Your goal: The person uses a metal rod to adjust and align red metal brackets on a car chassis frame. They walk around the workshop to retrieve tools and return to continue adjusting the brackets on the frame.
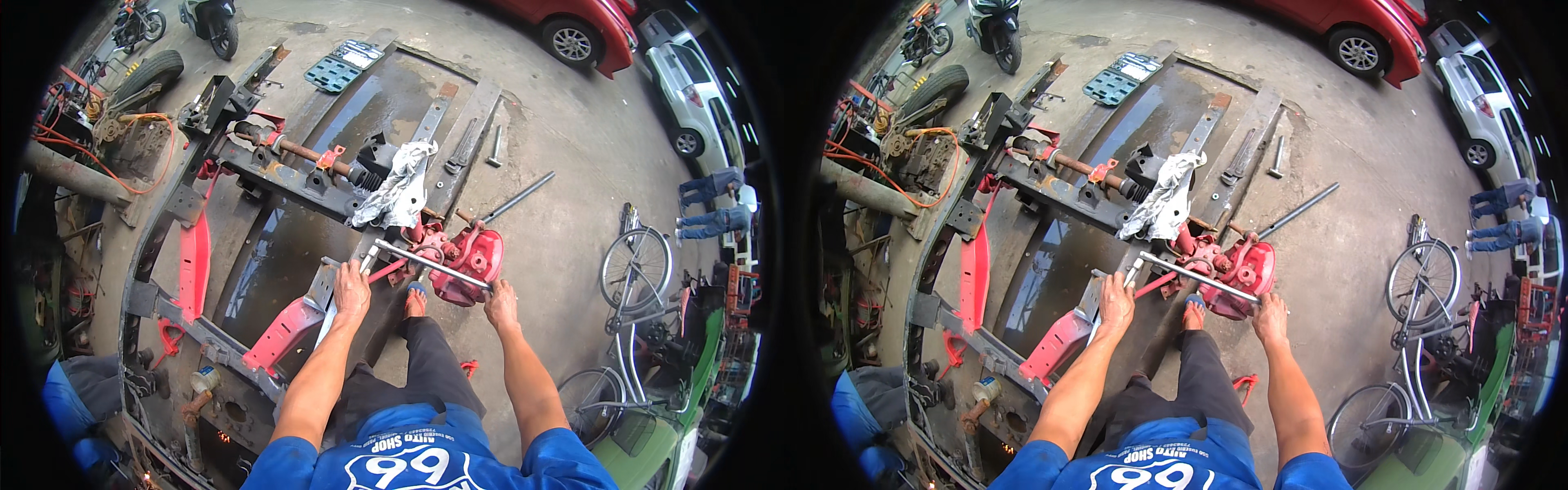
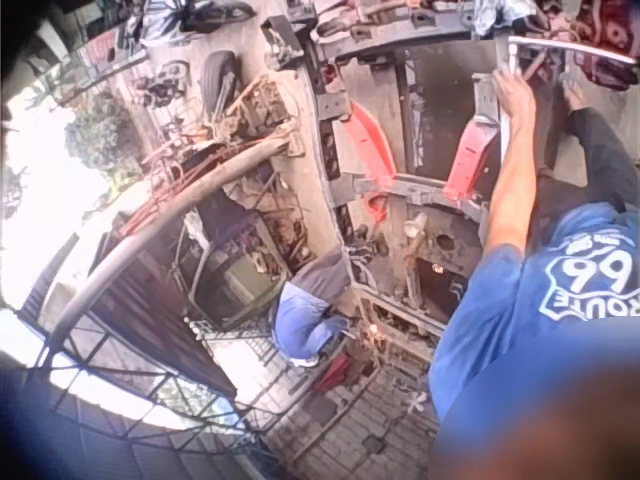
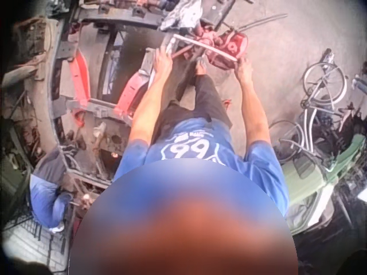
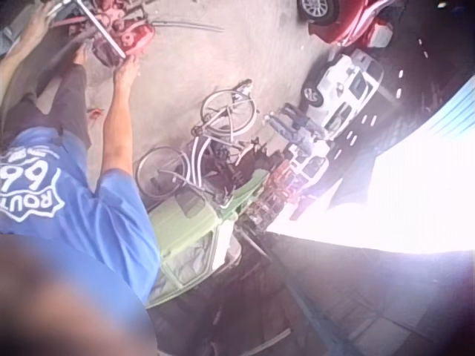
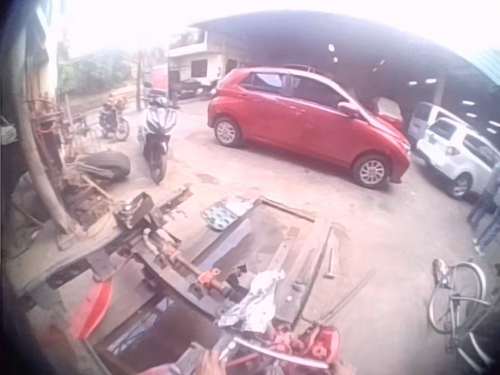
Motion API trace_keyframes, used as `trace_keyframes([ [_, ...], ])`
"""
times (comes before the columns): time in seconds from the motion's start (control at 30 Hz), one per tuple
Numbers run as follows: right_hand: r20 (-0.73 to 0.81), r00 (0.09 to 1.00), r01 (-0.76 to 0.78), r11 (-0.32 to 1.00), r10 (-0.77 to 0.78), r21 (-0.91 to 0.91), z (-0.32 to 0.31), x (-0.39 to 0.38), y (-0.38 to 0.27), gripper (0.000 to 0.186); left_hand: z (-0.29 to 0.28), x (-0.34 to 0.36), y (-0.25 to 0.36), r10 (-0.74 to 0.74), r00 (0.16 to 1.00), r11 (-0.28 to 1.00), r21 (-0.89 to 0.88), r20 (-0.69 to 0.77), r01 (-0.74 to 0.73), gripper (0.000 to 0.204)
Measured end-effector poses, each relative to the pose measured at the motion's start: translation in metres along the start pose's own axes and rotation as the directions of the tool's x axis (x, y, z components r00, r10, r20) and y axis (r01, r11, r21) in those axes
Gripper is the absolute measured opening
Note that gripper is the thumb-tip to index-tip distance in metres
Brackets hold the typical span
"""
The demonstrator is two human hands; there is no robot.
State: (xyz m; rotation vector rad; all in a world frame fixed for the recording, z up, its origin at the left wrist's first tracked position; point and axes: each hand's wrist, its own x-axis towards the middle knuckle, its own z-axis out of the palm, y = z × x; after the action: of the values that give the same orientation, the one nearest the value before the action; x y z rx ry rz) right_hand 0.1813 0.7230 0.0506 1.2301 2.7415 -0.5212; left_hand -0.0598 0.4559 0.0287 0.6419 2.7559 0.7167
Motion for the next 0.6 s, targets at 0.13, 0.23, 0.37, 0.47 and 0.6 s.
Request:
trace_keyframes([
  [0.13,0.029,0.999,-0.025,1.0,0.025,-0.001,0.006,0.007,0.007,0.027,0.005,0.01,0.014,-0.059,0.997,0.995,0.076,-0.045,0.062,0.026],
  [0.23,-0.024,0.997,-0.069,0.992,0.072,0.108,0.004,0.004,0.011,0.03,0.0,0.015,0.027,-0.15,0.986,0.984,0.09,-0.069,0.156,0.029],
  [0.37,0.029,0.995,-0.099,0.989,0.097,0.111,0.001,0.011,0.018,0.034,-0.004,0.029,0.05,-0.347,0.937,0.925,0.183,0.045,0.334,0.04],
  [0.47,0.086,0.995,-0.067,0.993,0.058,0.102,-0.007,0.016,0.021,0.037,-0.009,0.038,0.056,-0.473,0.876,0.847,0.323,0.092,0.423,0.056],
  [0.6,0.089,0.993,-0.087,0.989,0.076,0.12,-0.028,0.013,0.023,0.038,-0.019,0.043,0.042,-0.481,0.838,0.865,0.295,0.257,0.406,0.062],
])
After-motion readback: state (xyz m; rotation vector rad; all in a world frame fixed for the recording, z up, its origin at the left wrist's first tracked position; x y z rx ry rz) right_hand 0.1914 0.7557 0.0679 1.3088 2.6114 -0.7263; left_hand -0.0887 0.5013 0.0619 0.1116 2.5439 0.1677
